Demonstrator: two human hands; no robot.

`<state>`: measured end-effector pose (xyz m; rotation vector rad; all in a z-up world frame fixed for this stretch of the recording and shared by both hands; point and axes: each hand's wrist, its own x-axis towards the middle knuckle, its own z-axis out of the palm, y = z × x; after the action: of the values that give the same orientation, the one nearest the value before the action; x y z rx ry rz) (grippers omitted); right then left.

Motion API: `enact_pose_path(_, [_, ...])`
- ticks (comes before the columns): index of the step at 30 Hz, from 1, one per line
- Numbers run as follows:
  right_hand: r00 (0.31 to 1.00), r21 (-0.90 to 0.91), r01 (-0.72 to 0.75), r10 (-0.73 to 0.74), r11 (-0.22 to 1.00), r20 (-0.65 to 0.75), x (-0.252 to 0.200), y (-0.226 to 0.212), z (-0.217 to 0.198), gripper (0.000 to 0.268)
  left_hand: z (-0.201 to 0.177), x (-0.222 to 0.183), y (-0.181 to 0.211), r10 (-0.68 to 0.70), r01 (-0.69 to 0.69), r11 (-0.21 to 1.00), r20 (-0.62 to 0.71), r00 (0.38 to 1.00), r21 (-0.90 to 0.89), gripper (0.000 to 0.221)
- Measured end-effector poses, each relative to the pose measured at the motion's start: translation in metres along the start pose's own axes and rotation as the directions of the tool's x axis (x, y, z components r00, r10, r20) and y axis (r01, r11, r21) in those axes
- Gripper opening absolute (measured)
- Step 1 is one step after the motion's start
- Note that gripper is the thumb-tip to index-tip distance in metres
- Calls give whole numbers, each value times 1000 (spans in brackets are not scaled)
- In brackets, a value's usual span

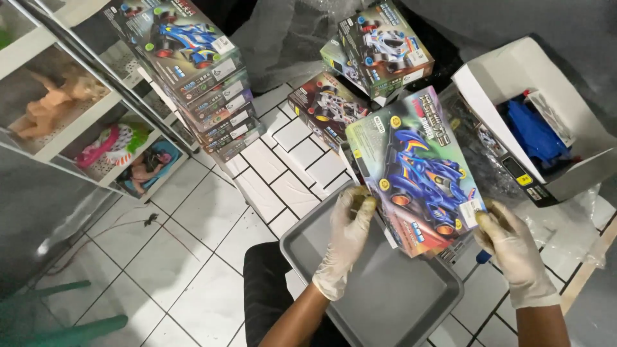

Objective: Assembling a miniature toy car kit and organizing the associated product boxes

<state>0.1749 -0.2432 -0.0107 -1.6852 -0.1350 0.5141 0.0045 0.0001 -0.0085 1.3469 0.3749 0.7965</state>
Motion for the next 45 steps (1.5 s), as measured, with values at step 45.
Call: enact_pose_path(45, [987,-632,81,-152,771,-58,-8,-65,39,39,19,29,18,-231,232,971,-26,973,60,86])
